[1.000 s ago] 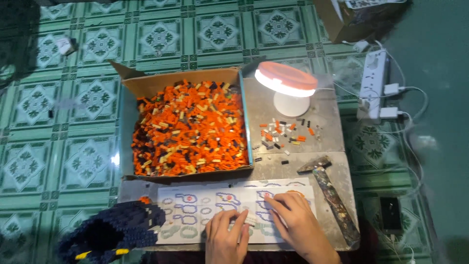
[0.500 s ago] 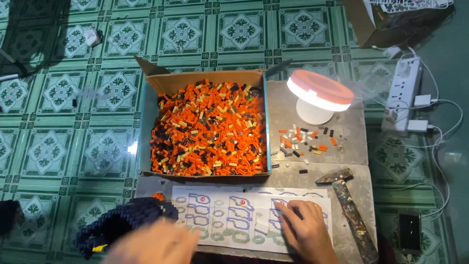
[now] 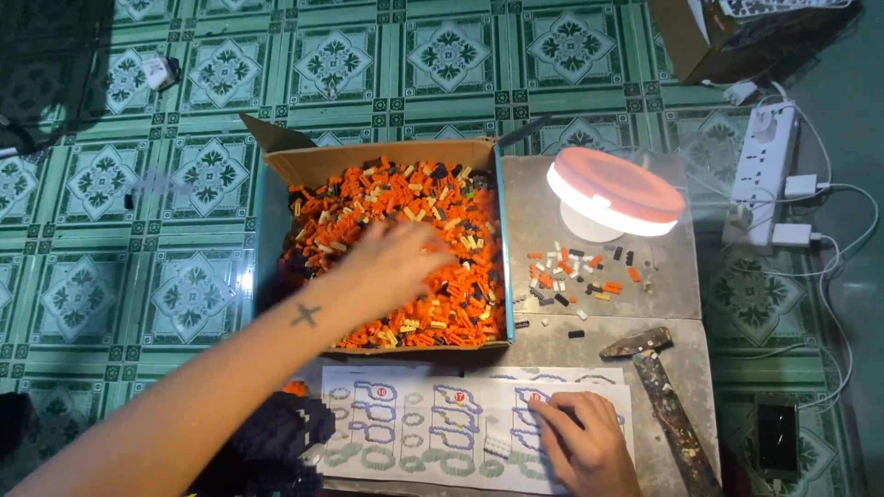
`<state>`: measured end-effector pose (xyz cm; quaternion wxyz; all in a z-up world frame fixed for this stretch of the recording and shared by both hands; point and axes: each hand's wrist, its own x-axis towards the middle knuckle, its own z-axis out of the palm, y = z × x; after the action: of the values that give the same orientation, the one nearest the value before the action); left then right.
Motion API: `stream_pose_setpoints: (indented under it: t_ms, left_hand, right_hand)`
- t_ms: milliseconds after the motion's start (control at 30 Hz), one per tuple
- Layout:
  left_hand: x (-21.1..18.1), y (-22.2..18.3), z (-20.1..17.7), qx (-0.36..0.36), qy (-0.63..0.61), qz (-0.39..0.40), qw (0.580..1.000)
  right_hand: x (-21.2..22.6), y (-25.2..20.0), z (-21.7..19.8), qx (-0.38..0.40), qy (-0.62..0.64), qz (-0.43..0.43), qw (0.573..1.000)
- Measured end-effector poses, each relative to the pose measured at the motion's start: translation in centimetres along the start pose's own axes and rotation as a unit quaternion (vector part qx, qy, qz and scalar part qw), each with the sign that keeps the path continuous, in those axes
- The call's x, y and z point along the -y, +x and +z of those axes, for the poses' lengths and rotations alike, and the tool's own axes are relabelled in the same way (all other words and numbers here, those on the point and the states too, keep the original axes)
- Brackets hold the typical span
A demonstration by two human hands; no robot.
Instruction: Assembling a complex toy model using small interlocking plastic blocks and a small hammer, following a printed guide.
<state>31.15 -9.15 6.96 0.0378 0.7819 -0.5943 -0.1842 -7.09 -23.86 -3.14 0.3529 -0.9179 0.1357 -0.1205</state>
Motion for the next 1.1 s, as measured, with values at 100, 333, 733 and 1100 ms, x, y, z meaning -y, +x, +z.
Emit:
stream_pose_setpoints:
  t_ms: [100, 333, 733, 1100]
  left_hand:
    - [2.5, -1.4, -1.5, 0.033, 0.010, -0.057, 0.998]
    - [2.8, -3.1, -3.1, -0.033, 0.019, -0.066, 0.997]
    - [-0.8, 1.1, 0.1, -0.054, 0.010, 0.047, 0.997]
    - [-7.4, -6.3, -6.2, -0.179, 0.092, -0.020, 0.979]
  right_hand:
    - [-0.3, -0.1, 0.1, 0.005, 0.010, 0.005, 1.000]
    - [-0.9, -0.3, 0.6, -0.011, 0.007, -0.008, 1.000]
    - [1.7, 0.7, -1.3, 0.020, 0.004, 0.027, 0.999]
    - [3.2, 1.0, -1.7, -0.048, -0.005, -0.040, 0.998]
